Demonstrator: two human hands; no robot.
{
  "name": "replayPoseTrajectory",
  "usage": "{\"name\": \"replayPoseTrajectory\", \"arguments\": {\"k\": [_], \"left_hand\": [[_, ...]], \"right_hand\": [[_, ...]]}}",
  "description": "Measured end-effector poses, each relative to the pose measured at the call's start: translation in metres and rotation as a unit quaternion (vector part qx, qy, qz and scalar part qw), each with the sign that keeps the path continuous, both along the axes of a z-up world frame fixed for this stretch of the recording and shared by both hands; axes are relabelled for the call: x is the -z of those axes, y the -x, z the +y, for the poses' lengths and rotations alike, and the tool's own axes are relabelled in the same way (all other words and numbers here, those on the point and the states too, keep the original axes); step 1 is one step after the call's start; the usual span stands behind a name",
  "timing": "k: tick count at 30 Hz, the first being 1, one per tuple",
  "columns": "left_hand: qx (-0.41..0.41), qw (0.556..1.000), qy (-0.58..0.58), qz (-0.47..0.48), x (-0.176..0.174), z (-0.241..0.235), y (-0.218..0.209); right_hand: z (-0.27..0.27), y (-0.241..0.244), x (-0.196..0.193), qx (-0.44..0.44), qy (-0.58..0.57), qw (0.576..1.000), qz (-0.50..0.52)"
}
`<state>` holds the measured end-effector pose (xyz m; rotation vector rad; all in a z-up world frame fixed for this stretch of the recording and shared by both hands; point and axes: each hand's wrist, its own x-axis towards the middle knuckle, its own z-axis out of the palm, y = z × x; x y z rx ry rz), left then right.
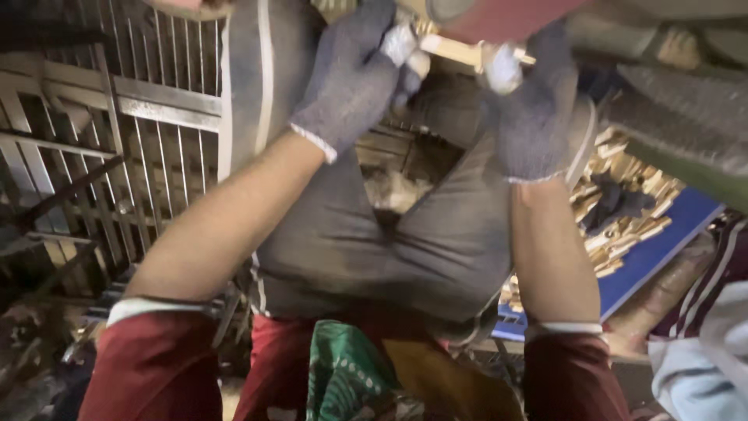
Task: The person uses a belt sander to smooth the surface of a brass-colored metal object, rotating it to reach different sides. The person then places the object into a blue plastic bin containing several similar metal parts.
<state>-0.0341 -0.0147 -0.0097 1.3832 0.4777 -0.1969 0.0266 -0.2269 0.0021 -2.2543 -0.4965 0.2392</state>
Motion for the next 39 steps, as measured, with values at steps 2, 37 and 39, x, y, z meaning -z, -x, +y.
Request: {"name": "replayPoseTrajectory", "arguments": {"k": [2,37,39], "left_hand": [[-0.005,0.999,0.023,0.029,0.005,0.0,-0.011],[-0.131,0.974,0.149,0.111,0.003,-0.021,-0.011],[-0.108,0.984,0.114,0.084,-0.005,-0.022,0.001]], "right_hand": [[-0.006,-0.015,0.024,-0.111,0.06,0.978,-0.165],[0.007,-0.008,-0.01,0.07,-0.078,0.983,0.153],[0.005,0.001,-0.013,0.027,-0.113,0.992,0.056]]}}
